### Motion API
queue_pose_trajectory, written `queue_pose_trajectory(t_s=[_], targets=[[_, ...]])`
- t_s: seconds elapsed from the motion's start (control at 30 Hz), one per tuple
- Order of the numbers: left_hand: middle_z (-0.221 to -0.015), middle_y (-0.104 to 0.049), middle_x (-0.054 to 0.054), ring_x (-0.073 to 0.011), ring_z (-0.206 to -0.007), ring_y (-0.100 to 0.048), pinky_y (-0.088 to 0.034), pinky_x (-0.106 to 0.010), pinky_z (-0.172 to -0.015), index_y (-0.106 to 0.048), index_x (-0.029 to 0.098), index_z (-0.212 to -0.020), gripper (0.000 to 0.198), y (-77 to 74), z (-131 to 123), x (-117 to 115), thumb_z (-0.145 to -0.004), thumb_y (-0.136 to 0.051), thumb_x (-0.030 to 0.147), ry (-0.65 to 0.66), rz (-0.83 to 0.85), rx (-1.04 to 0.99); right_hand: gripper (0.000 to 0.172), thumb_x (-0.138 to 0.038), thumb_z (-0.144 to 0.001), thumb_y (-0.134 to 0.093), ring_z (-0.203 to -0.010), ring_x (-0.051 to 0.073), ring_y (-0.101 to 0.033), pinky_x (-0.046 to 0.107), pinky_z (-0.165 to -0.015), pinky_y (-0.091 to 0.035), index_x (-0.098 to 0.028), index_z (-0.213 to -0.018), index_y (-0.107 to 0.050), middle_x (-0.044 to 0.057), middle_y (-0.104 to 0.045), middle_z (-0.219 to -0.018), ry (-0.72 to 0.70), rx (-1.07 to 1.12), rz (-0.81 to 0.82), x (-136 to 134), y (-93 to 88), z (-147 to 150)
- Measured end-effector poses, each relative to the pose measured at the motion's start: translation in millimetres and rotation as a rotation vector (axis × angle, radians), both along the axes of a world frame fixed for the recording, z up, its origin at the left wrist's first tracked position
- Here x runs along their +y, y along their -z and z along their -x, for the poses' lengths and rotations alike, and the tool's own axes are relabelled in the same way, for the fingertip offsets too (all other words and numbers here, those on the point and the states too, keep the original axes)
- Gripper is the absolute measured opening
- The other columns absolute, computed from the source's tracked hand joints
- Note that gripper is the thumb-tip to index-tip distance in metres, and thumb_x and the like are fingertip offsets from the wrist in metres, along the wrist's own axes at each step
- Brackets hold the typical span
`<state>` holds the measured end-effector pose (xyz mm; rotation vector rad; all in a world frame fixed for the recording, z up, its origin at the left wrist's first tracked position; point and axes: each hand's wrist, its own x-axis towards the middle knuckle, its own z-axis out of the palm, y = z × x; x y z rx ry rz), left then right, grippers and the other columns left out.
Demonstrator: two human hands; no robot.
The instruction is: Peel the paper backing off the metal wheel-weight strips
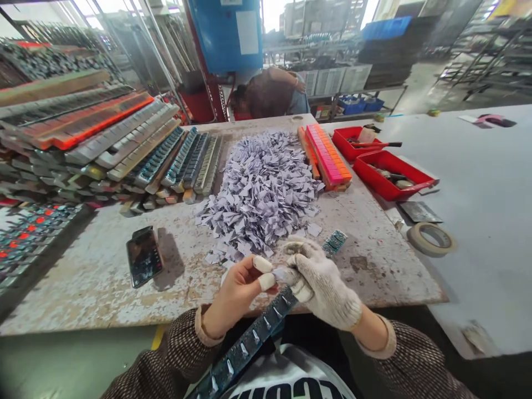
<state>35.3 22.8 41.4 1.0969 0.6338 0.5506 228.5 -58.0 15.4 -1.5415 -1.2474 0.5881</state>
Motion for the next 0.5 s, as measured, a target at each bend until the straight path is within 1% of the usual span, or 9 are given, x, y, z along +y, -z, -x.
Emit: queue_pose_trajectory(t_s=[0.07, 0.1, 0.13, 0.2, 0.23, 0.27, 0.33, 0.43, 0.5], targets=[[-0.084, -0.068, -0.002, -0.0141, -0.074, -0.065, -0.055, -0.028, -0.075, -0.061, 0.017, -0.095, 0.046, -4.0, 2, -8, -0.077, -0.087, 0.050, 0.040, -0.010, -0.019, 0.038, -0.051, -0.100, -0.052, -0.058, 0.017, -0.055, 0.030, -0.049, -0.051, -0.030, -0.130, -0.061, 0.003, -0.061, -0.083, -0.008, 0.329, 0.089, -1, -10.9, 16], [-0.085, -0.067, -0.002, -0.0140, -0.075, -0.063, -0.053, -0.027, -0.075, -0.061, 0.017, -0.099, 0.047, -5.2, 4, -11, -0.078, -0.086, 0.051, 0.059, -0.030, -0.017, 0.038, -0.051, -0.097, -0.058, -0.056, 0.014, -0.051, 0.026, -0.047, -0.049, -0.029, -0.128, -0.063, 0.001, -0.058, -0.081, -0.007, 0.505, 0.142, -3, -17.6, 21], [-0.085, -0.065, -0.001, -0.0137, -0.075, -0.061, -0.051, -0.026, -0.074, -0.061, 0.017, -0.101, 0.047, -6.0, 7, -13, -0.079, -0.085, 0.051, 0.087, -0.069, 0.003, 0.040, -0.051, -0.093, -0.065, -0.056, 0.011, -0.050, 0.023, -0.048, -0.048, -0.029, -0.126, -0.064, 0.000, -0.058, -0.083, -0.003, 0.666, 0.195, -6, -24.6, 25], [-0.077, -0.059, 0.001, -0.0118, -0.071, -0.053, -0.044, -0.023, -0.068, -0.061, 0.017, -0.092, 0.040, -6.6, 12, -17, -0.086, -0.077, 0.052, 0.165, -0.217, 0.102, 0.052, -0.050, -0.080, -0.082, -0.057, 0.008, -0.049, 0.019, -0.049, -0.047, -0.028, -0.124, -0.065, 0.000, -0.062, -0.092, 0.004, 0.899, 0.279, -13, -37.5, 29], [-0.072, -0.054, 0.003, -0.0107, -0.067, -0.048, -0.039, -0.022, -0.064, -0.059, 0.016, -0.083, 0.038, -6.6, 14, -18, -0.091, -0.071, 0.052, 0.210, -0.308, 0.162, 0.058, -0.050, -0.074, -0.087, -0.057, 0.007, -0.050, 0.018, -0.048, -0.047, -0.027, -0.123, -0.065, 0.001, -0.063, -0.095, 0.006, 0.950, 0.297, -17, -42.5, 30], [-0.067, -0.049, 0.004, -0.0099, -0.064, -0.043, -0.034, -0.022, -0.060, -0.055, 0.016, -0.074, 0.041, -6.6, 15, -19, -0.095, -0.065, 0.051, 0.253, -0.396, 0.212, 0.062, -0.049, -0.070, -0.091, -0.056, 0.007, -0.050, 0.017, -0.047, -0.046, -0.027, -0.122, -0.066, 0.001, -0.064, -0.094, 0.009, 1.009, 0.316, -20, -46.2, 31], [-0.062, -0.041, 0.005, -0.0092, -0.061, -0.035, -0.028, -0.023, -0.057, -0.046, 0.017, -0.065, 0.048, -6.9, 16, -20, -0.100, -0.055, 0.049, 0.311, -0.528, 0.249, 0.065, -0.046, -0.065, -0.095, -0.052, 0.007, -0.048, 0.015, -0.042, -0.042, -0.026, -0.120, -0.067, -0.001, -0.061, -0.080, 0.021, 1.084, 0.343, -25, -48.9, 33], [-0.063, -0.039, 0.005, -0.0094, -0.060, -0.034, -0.029, -0.023, -0.057, -0.040, 0.019, -0.064, 0.051, -10.7, 15, -23, -0.103, -0.050, 0.051, 0.323, -0.636, 0.210, 0.059, -0.043, -0.069, -0.093, -0.048, 0.007, -0.048, 0.014, -0.040, -0.040, -0.028, -0.120, -0.067, -0.005, -0.056, -0.068, 0.045, 1.139, 0.382, -33, -42.3, 33], [-0.063, -0.040, 0.004, -0.0103, -0.060, -0.036, -0.030, -0.025, -0.057, -0.038, 0.020, -0.064, 0.052, -16.4, 14, -28, -0.104, -0.047, 0.052, 0.327, -0.689, 0.167, 0.050, -0.043, -0.073, -0.089, -0.044, 0.007, -0.046, 0.013, -0.038, -0.038, -0.031, -0.117, -0.068, -0.007, -0.055, -0.063, -0.009, 1.084, 0.389, -41, -34.4, 30]])
